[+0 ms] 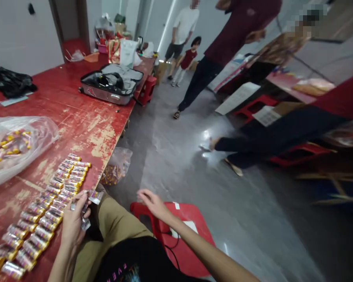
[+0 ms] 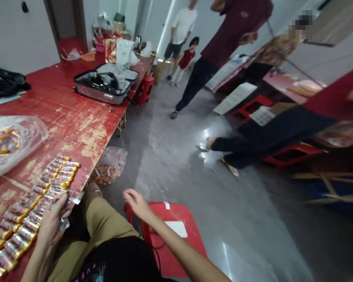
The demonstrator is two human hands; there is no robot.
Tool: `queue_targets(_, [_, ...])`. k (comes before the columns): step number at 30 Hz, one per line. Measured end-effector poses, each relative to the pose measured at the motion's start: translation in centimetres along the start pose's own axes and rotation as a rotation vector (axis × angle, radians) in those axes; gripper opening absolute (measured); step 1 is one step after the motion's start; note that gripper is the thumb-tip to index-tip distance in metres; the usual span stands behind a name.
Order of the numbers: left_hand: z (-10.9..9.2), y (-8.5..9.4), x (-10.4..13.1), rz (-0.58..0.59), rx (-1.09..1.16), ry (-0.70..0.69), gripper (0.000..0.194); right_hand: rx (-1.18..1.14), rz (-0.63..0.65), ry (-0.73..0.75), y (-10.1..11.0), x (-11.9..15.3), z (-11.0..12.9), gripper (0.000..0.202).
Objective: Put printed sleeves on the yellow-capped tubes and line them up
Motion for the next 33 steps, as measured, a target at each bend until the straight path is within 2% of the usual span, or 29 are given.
queue_targets(2, [0.6,0.5,0.7,0.005,0.011,-0.007,0.047,-0.448,0.187,0.104,-3.1,-2.2,3.8,0.036])
queue_targets(4, [0.8,1.4,1.7,-0.040,0.073,-0.035,0.046,-0.711,0.363,0.155,-6.6,-3.5,7.9,0.055])
queue_targets(5, [0.7,2.0,2.1,-0.077,0.129,-0.058,0.046,-0.752,0.448,0.170,-8.2,-4.0,9.6,0.056])
queue_targets(7, [0.0,3.7,2.5,-0.161,0.265,-0.121,0.049,-0.738,0.648,0.198,-11.3,-5.4,12.0,0.043])
queue_targets(9, [-1.2,6.0,2.5,-0.254,0.393,-0.204,0.051,-0.641,0.857,0.288,-14.6,-8.7,13.6,0.035])
queue_targets(10, [-1.8,7.3,2.4,-0.299,0.439,-0.239,0.052,-0.537,0.901,0.377,-16.6,-11.0,14.3,0.032])
queue_targets(11, [-2.3,8.7,2.4,-0.341,0.473,-0.269,0.053,-0.413,0.874,0.481,-18.8,-13.7,15.1,0.029])
queue_targets(13, [-2.8,11.0,2.5,-0.406,0.511,-0.299,0.054,-0.112,0.636,0.696,-23.5,-19.6,17.2,0.024])
queue_targets(16, [-3.0,13.1,2.5,-0.450,0.515,-0.271,0.056,0.046,0.462,0.752,-30.0,-27.8,21.0,0.030])
queue_targets(19, [-3.0,13.7,2.0,-0.473,0.540,-0.210,0.058,0.161,0.448,0.769,-34.5,-33.7,23.9,0.021])
queue_targets(21, [-3.4,13.5,1.4,-0.473,0.580,-0.177,0.059,0.221,0.481,0.779,-36.1,-35.9,24.6,0.007])
queue_targets(23, [-4.0,13.3,0.5,-0.451,0.622,-0.150,0.059,0.239,0.513,0.813,-36.1,-36.5,24.2,0.016])
queue_targets(24, [-4.3,13.3,0.1,-0.434,0.638,-0.142,0.059,0.221,0.516,0.841,-35.4,-35.9,23.7,0.024])
queue_targets(26, [-4.7,13.2,-0.5,-0.406,0.655,-0.144,0.058,0.127,0.503,0.885,-32.0,-32.9,22.5,0.036])
queue_targets(28, [-4.9,12.9,-0.7,-0.394,0.664,-0.161,0.058,-0.235,0.432,0.877,-26.6,-27.6,21.3,0.026])
queue_targets(30, [-4.9,12.2,-0.4,-0.382,0.672,-0.183,0.058,-0.527,0.464,0.789,-20.9,-20.7,19.9,0.027])
queue_targets(32, [-4.4,11.3,0.3,-0.362,0.682,-0.209,0.058,-0.673,0.447,0.779,-16.8,-14.2,18.4,0.026])
queue_targets(33, [-4.1,10.7,0.7,-0.348,0.681,-0.223,0.058,-0.677,0.425,0.805,-15.5,-11.5,17.6,0.026])
Point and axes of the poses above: each hand's wrist, its own x-axis away from the middle knuckle, its own y-axis out of the back of the hand, z = x × y, the point moved 1 cm from there along -x, towards the middle knuckle, and after that the axes turned 9 degrees about y, right-handed, at the moved point
